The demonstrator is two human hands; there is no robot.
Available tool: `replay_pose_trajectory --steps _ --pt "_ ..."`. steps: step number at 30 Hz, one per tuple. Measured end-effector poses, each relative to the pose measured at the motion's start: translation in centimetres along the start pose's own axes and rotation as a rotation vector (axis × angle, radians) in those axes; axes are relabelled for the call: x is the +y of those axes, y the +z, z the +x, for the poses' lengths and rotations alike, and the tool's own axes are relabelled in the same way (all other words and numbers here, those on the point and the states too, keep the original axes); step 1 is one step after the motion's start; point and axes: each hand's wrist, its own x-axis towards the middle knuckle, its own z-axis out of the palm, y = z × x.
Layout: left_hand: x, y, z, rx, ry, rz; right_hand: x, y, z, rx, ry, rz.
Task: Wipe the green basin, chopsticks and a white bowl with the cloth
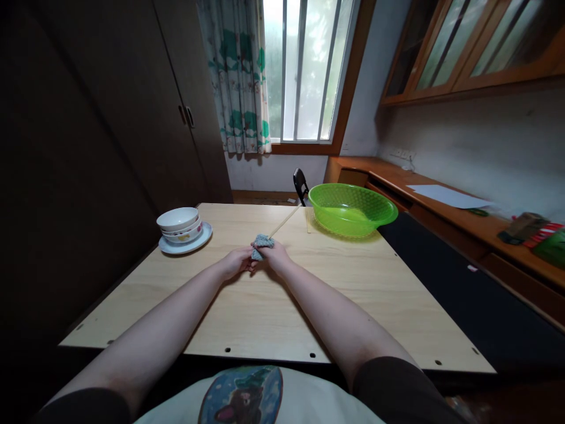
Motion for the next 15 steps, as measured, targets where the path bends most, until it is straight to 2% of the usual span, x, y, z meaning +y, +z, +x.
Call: replay_pose_trajectory --steps 3,15 --pt "0.09 -0.07 -0.01 -0.019 0.004 -0.008 -0.08 -0.04 0.06 -0.036 0.022 -0.009" --pt "0.64 -0.09 -0.11 -0.002 -0.010 -0.018 -0.50 -0.51 0.57 -0.009 -0.033 -0.038"
